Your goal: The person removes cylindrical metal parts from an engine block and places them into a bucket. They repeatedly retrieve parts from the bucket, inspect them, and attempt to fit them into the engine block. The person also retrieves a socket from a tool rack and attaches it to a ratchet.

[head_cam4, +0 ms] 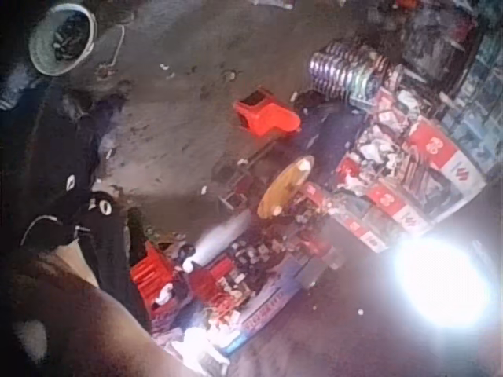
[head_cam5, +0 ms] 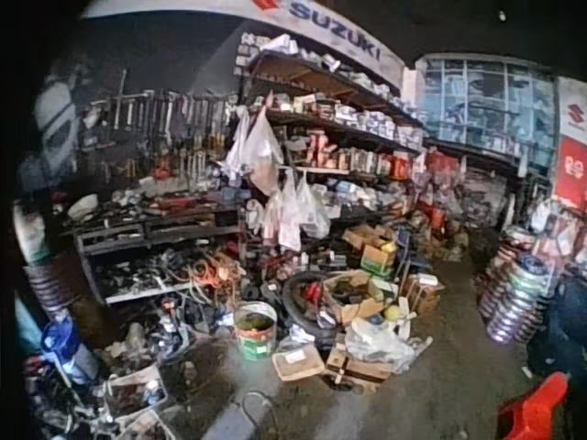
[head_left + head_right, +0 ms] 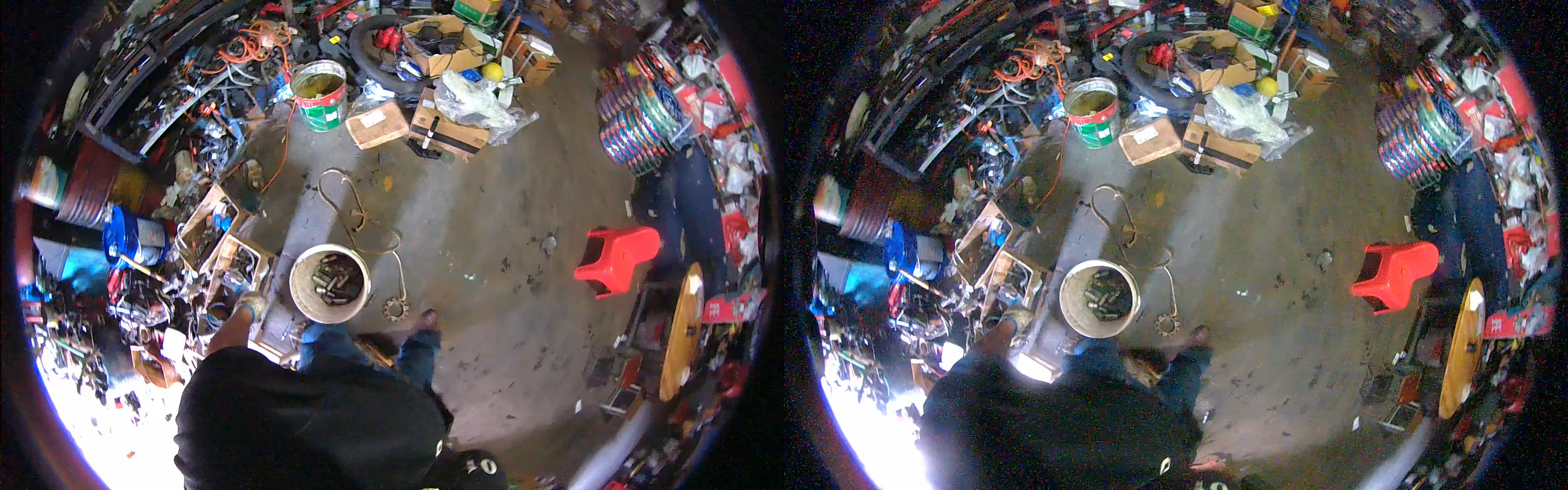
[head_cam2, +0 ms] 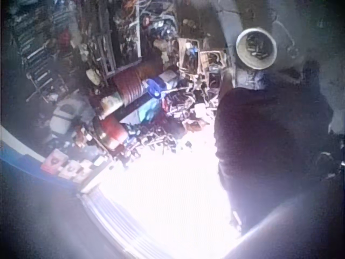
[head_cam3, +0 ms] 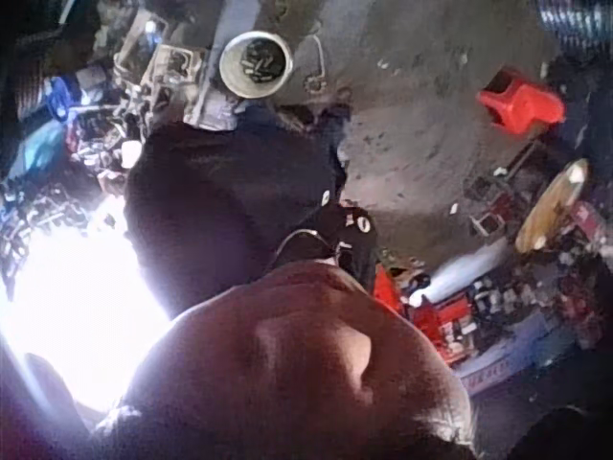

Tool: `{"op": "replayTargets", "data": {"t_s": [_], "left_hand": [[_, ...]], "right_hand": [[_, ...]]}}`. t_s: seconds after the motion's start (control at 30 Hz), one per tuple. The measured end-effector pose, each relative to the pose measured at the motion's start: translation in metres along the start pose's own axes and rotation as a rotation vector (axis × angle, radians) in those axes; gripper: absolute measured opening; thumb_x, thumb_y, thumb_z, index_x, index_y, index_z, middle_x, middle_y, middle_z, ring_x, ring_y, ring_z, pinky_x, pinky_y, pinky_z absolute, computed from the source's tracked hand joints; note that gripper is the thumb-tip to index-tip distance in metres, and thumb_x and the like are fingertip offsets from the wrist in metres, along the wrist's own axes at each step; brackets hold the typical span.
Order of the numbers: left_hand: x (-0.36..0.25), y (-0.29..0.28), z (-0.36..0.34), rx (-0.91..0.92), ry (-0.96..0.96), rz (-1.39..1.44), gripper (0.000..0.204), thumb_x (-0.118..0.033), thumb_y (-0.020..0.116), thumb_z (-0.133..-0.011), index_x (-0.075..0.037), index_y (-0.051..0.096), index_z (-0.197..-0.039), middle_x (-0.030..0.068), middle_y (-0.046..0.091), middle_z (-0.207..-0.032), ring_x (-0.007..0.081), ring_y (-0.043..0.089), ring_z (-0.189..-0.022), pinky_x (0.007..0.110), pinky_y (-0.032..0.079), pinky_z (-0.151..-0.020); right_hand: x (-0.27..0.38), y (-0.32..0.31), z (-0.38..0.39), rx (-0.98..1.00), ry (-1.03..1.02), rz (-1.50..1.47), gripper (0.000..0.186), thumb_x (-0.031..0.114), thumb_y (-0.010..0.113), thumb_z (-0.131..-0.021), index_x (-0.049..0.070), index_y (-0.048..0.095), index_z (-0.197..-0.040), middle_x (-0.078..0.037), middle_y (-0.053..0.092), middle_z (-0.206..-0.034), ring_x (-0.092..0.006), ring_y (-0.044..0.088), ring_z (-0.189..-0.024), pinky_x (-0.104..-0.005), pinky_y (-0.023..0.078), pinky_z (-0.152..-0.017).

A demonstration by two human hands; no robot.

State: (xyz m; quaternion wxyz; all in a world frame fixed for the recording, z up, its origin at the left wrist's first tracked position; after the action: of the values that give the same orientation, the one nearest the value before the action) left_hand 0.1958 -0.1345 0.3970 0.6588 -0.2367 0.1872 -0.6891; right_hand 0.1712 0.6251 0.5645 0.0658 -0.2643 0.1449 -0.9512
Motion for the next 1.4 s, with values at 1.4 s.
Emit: {"op": "replayTargets", "data": {"t_s": [1.4], "left_hand": [[-0.088, -0.264, -0.088, -0.823, -0.127, 2.874, 0.035, -0.026, 0.064, -0.094, -0.006, 0.068, -0.122, 0.0089, 0.071, -0.103, 0.0233, 0.065, -0.095, 0.034, 0.054, -0.077]], "right_hand": [[0.770, 0.340, -0.358, 0.805, -0.164, 0.716, 0.017, 0.025, 0.052, -0.099, 0.012, 0.053, -0.089, -0.006, 0.053, -0.078, -0.0268, 0.055, -0.071, -0.0448, 0.049, -0.074]]}}
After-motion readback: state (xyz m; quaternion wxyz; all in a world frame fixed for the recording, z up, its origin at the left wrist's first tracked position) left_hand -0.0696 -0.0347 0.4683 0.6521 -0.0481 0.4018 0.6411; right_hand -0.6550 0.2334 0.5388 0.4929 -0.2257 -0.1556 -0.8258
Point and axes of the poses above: each hand's wrist, its own z-axis away from the middle knuckle, its own y-axis out of the palm, x = y × z, the point moved 1 cm from there along -z, towards the middle knuckle
